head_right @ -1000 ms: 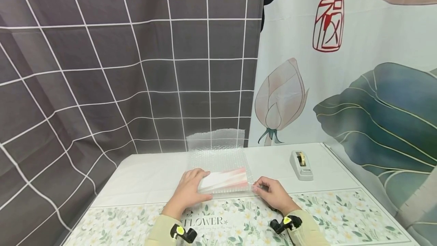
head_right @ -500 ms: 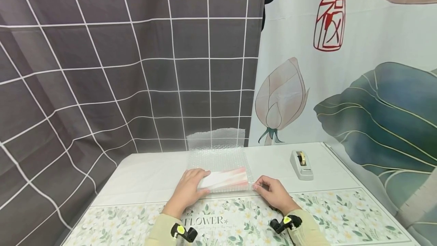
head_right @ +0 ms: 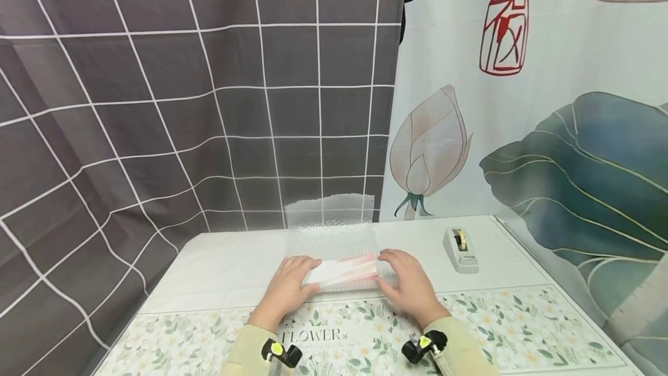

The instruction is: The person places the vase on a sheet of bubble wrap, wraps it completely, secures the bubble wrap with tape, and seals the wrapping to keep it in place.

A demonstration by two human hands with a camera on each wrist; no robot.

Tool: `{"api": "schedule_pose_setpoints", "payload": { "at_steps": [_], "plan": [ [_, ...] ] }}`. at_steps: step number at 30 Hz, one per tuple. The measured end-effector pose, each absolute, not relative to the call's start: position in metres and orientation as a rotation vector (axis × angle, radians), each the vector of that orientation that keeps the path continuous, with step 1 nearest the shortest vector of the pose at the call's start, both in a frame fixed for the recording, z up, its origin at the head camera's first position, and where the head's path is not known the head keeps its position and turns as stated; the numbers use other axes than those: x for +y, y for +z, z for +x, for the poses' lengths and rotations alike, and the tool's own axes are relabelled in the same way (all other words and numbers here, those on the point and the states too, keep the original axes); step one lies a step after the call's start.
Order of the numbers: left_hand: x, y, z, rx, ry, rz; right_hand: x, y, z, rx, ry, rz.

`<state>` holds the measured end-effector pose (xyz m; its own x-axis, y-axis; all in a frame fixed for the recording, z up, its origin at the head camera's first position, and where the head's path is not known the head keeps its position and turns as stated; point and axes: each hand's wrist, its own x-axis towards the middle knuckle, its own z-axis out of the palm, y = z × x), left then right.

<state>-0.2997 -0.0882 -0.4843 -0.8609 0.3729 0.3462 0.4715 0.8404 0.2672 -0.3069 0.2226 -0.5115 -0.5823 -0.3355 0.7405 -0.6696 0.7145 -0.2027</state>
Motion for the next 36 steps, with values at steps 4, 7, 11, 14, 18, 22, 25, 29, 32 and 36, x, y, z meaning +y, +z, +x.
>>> {"api": "schedule_pose_setpoints", "payload": {
  "at_steps": [4, 7, 11, 14, 18, 22, 25, 29, 32, 36],
  "plan": [
    [-0.086, -0.484, -0.301, -2.734, -0.490, -0.646, 0.198, -0.497, -0.306, -2.261, 0.341, 0.830],
    [-0.086, -0.484, -0.302, -2.731, -0.477, -0.639, 0.184, -0.492, -0.308, -2.338, 0.196, 0.845],
    [-0.087, -0.483, -0.301, -2.729, -0.476, -0.632, 0.174, -0.487, -0.316, -2.418, 0.120, 0.886],
    [-0.087, -0.483, -0.300, -2.736, -0.487, -0.625, 0.173, -0.485, -0.323, -2.470, 0.132, 0.935],
    [-0.086, -0.482, -0.300, -2.742, -0.502, -0.623, 0.174, -0.482, -0.328, -2.543, 0.171, 0.996],
    [-0.085, -0.481, -0.298, -2.733, -0.495, -0.635, 0.173, -0.477, -0.330, -2.567, 0.179, 1.029],
    [-0.084, -0.480, -0.297, -2.728, -0.467, -0.638, 0.172, -0.474, -0.330, -2.565, 0.177, 1.040],
    [-0.084, -0.478, -0.296, -2.727, -0.430, -0.638, 0.171, -0.474, -0.329, -2.586, 0.185, 1.032],
    [-0.083, -0.477, -0.296, -2.729, -0.425, -0.638, 0.171, -0.475, -0.330, -2.593, 0.205, 1.020],
    [-0.082, -0.476, -0.295, -2.738, -0.429, -0.632, 0.172, -0.475, -0.331, -2.607, 0.260, 1.025]
  ]
}}
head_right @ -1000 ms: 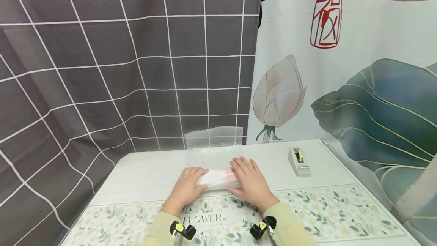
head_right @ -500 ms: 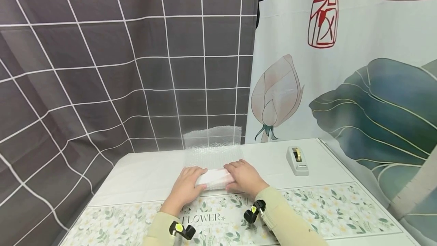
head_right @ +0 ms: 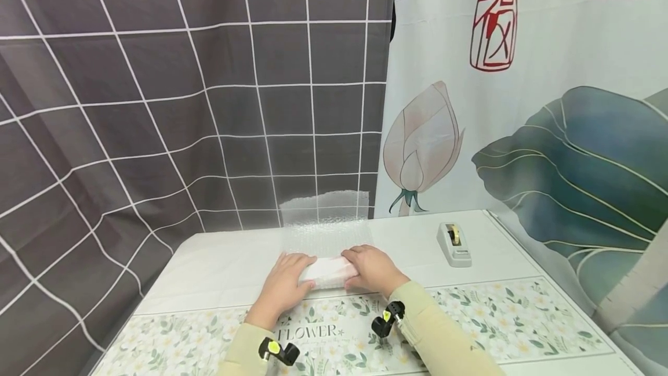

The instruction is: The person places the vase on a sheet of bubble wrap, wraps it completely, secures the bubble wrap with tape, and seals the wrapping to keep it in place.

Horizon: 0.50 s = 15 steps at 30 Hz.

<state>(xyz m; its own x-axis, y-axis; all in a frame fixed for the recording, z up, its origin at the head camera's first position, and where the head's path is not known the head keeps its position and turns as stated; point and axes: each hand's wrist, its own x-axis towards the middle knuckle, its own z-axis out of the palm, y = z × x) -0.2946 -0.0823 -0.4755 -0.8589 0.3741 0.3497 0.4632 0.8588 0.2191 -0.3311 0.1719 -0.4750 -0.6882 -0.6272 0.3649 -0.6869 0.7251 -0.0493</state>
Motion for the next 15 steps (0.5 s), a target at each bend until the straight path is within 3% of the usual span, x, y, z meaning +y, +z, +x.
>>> {"api": "schedule_pose_setpoints", "payload": {
  "at_steps": [15],
  "plan": [
    [-0.0755, -0.4701, -0.2893, -2.677, -0.322, -0.660, 0.1769, -0.4669, -0.3387, -2.719, 0.563, 1.173]
  ]
}}
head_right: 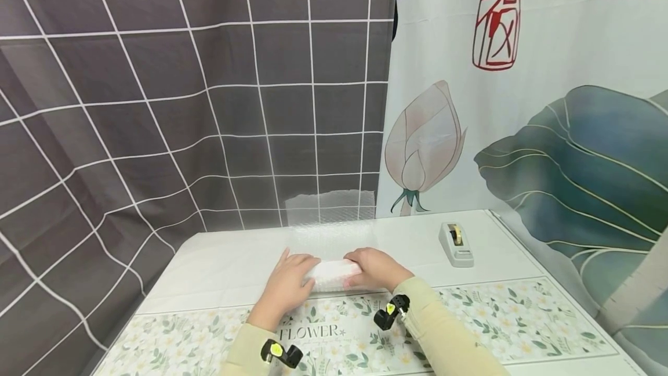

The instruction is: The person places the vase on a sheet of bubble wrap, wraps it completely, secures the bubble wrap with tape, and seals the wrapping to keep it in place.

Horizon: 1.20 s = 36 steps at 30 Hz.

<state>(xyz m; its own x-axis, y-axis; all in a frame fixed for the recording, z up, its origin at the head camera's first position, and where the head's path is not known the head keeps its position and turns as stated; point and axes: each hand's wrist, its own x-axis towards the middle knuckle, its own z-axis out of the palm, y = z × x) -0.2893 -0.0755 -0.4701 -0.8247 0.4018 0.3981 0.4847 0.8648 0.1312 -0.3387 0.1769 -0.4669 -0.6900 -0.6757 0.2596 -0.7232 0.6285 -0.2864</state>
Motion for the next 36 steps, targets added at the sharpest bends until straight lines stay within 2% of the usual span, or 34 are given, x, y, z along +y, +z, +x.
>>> {"api": "schedule_pose_setpoints", "payload": {
  "at_steps": [14, 36],
  "plan": [
    [-0.062, -0.468, -0.285, -2.681, -0.301, -0.736, 0.178, -0.461, -0.343, -2.850, 0.809, 1.203],
    [-0.062, -0.490, -0.292, -2.678, -0.208, -0.719, 0.180, -0.460, -0.351, -2.972, 0.913, 1.216]
  ]
}}
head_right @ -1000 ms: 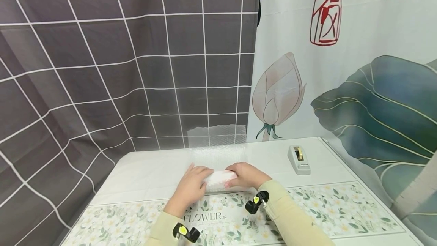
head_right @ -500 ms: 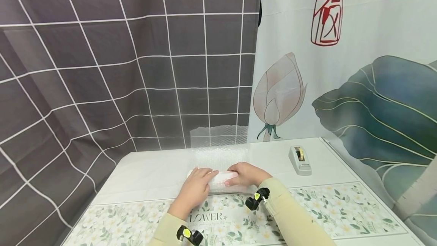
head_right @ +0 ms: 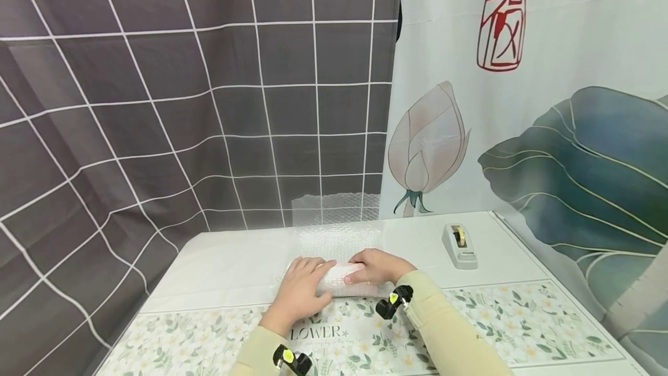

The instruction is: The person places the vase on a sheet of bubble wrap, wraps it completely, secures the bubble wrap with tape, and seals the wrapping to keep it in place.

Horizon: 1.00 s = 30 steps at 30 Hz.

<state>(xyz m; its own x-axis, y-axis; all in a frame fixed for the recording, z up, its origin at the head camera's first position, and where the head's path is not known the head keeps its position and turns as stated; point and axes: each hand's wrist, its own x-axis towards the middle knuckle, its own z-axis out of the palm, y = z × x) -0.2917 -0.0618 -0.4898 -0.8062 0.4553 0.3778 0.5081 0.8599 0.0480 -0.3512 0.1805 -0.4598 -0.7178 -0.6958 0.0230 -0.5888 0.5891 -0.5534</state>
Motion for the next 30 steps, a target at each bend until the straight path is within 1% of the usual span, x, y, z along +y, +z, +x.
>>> {"api": "schedule_pose_setpoints", "payload": {
  "at_steps": [14, 23, 30],
  "plan": [
    [-0.0555, -0.4979, -0.2929, -2.625, 0.013, -0.613, 0.1801, -0.4566, -0.3504, 2.567, -0.837, -1.044],
    [-0.0538, -0.4960, -0.2969, -2.588, 0.016, -0.600, 0.1804, -0.4593, -0.3516, 2.627, -0.820, -1.052],
    [-0.0541, -0.4940, -0.2967, -2.641, -0.008, -0.598, 0.1800, -0.4544, -0.3429, 2.802, -0.755, -1.102]
  ]
}}
